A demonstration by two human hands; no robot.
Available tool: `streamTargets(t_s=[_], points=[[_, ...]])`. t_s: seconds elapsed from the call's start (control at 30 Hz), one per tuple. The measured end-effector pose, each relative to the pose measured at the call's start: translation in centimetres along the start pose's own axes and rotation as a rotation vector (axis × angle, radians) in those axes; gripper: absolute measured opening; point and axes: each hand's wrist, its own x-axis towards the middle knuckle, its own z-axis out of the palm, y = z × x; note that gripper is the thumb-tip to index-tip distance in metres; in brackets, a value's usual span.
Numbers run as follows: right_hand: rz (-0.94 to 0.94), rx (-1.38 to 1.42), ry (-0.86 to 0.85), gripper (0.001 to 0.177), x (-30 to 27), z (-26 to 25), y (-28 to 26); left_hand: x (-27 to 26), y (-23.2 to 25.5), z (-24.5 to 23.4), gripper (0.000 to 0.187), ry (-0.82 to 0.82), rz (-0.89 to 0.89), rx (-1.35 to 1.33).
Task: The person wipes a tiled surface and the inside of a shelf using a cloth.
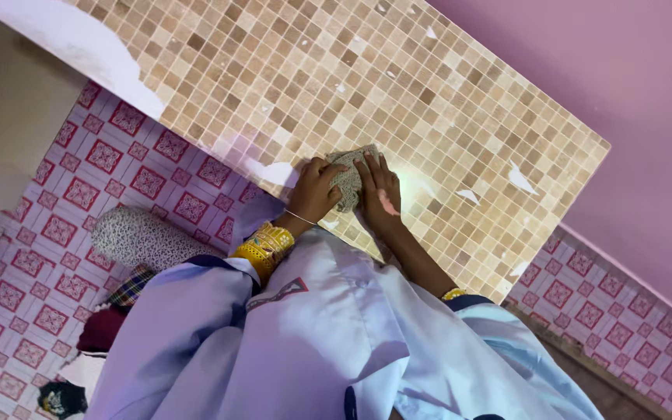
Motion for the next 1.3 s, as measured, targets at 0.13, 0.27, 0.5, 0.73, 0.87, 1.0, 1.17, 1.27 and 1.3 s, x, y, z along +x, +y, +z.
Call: streamTargets(t_s=[0.13, 0.27, 0.5, 0.73, 0.87, 1.0, 1.17, 1.27, 1.3], points=[[-0.118, 0.162, 0.041, 0.063, 2.9, 0.0, -4.6, -1.1, -0.9, -5.1, 0.049, 0.111, -0.062, -0.076], [-0.195, 0.237, 0.072, 0.065, 5.2, 0.6, -10.6, -2.9, -1.4, -10.8, 0.046, 0.205, -0.053, -0.095], [-0.328, 0.281, -0.082, 0.063, 9.1, 4.4, -22.8, -9.0, -5.2, -22.0, 0.044, 0.395, -0.12, -0.03], [-0.59, 0.329, -0.326, 0.06, 12.5, 12.8, -34.7, -18.5, -12.3, -30.2, 0.045, 0.609, -0.284, 0.057], [-0.775, 0.352, -0.482, 0.062, 14.2, 17.4, -40.4, -23.7, -14.7, -32.5, 0.049, 0.759, -0.46, 0.074], [-0.908, 0.311, -0.653, 0.064, 16.3, 22.1, -45.4, -27.2, -16.3, -34.2, 0.051, 0.944, -0.614, 0.125], [-1.11, 0.376, -0.839, 0.066, 19.7, 28.1, -51.8, -29.8, -19.0, -37.4, 0.051, 1.101, -0.826, 0.108], [-1.269, 0.475, -0.959, 0.068, 22.4, 32.3, -56.9, -30.5, -20.7, -39.7, 0.049, 1.203, -0.933, 0.101], [-1.307, 0.47, -1.001, 0.067, 23.2, 33.2, -58.8, -30.9, -21.2, -40.9, 0.048, 1.244, -0.945, 0.12]])
